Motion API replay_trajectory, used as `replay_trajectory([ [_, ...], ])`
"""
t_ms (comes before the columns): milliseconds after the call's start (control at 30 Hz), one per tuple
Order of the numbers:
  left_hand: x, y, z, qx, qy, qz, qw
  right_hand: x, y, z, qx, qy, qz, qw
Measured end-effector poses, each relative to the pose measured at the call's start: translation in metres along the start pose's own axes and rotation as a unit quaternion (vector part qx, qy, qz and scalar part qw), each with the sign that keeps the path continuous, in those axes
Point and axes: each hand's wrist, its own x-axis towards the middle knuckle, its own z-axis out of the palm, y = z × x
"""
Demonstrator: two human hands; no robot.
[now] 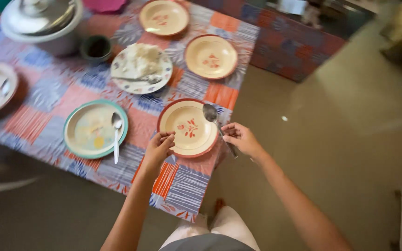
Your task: Set the table with plates and spoons.
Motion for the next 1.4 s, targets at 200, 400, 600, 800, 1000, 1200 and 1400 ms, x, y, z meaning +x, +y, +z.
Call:
replay_trajectory([
  [200,-0.014,0.0,0.01,0.013,0.147,-0.025,0.989,0.08,0.023,-0.015,-0.076,-0.107,-0.018,0.991],
  [400,-0.027,-0.027,0.024,-0.036,0.267,-0.014,0.963,0.166,0.068,-0.025,-0.095,-0.225,0.001,0.97],
  [600,-0.032,-0.05,0.049,-0.069,0.346,-0.015,0.935,0.196,0.051,-0.021,-0.174,-0.272,-0.055,0.945],
  [800,-0.038,-0.062,0.069,-0.08,0.397,-0.01,0.914,0.214,0.036,-0.005,-0.245,-0.299,-0.043,0.921],
  [1000,-0.041,-0.081,0.076,-0.114,0.424,-0.016,0.898,0.213,0.035,0.006,-0.299,-0.287,-0.132,0.901],
  [1200,-0.052,-0.071,0.085,-0.116,0.436,-0.029,0.892,0.189,0.005,0.002,-0.407,-0.261,-0.265,0.834],
  [1400,-0.057,-0.06,0.08,-0.109,0.453,-0.032,0.884,0.184,-0.003,-0.004,-0.38,-0.255,-0.289,0.841],
])
